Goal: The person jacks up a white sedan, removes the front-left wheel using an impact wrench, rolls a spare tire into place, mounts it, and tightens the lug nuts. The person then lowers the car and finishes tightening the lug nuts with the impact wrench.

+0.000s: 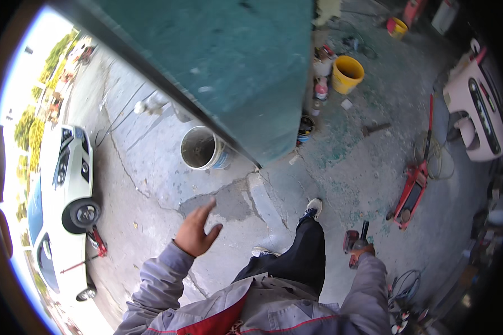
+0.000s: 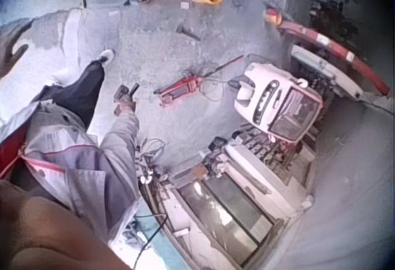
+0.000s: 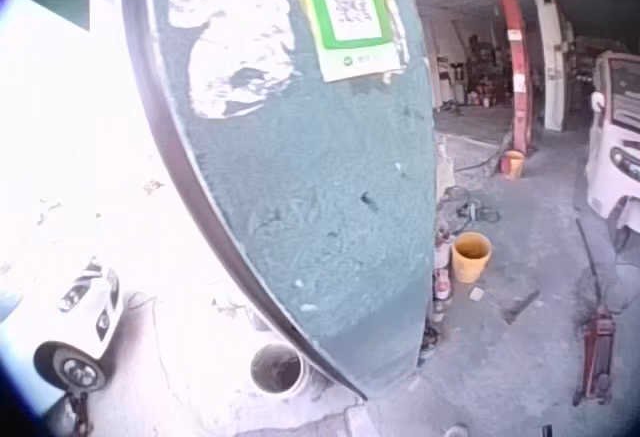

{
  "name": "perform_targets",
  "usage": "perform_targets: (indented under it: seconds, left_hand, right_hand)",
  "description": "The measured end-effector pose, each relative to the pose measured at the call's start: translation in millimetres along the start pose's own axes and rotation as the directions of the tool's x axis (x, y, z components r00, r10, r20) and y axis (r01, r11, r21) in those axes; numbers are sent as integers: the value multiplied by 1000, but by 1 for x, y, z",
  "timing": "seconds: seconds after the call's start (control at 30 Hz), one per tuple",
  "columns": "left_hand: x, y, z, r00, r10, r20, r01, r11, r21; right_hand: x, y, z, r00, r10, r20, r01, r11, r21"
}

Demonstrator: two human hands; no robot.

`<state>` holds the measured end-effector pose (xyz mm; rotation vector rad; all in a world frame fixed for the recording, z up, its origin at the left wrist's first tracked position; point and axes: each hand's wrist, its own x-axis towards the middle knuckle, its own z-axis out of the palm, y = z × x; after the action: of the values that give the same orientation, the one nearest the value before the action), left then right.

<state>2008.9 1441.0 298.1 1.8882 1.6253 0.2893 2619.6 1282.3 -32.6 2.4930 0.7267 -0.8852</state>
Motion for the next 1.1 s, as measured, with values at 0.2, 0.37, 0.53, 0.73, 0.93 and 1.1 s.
perform_targets:
  seconds: [0.2,0.37,0.53,0.73,0.93,1.1]
  left_hand:
    - [-405,-147,121,569,-710,415,656,696,292]
    - [-566,-183,165,212,-854,476,919,339,200]
    - [-553,-245,144,246,-969,32,894,214,-395]
    - [-554,-337,97,459,-878,-138,631,431,-645]
    - [-675,-400,52,-75,-997,20,783,-71,-618]
    - [-746,-466,43,-338,-941,-6,576,-201,-792]
  right_hand:
    - [-68,11,61,941,-203,270,235,968,-92]
    - [-169,-189,126,820,-443,363,527,831,-176]
    - [-305,-359,185,654,-617,439,750,606,-265]
    - [-376,-520,276,593,-598,539,787,287,-546]
    - [-479,-695,363,496,-539,681,712,-197,-674]
    - [-700,-818,432,311,-859,406,718,-68,-693]
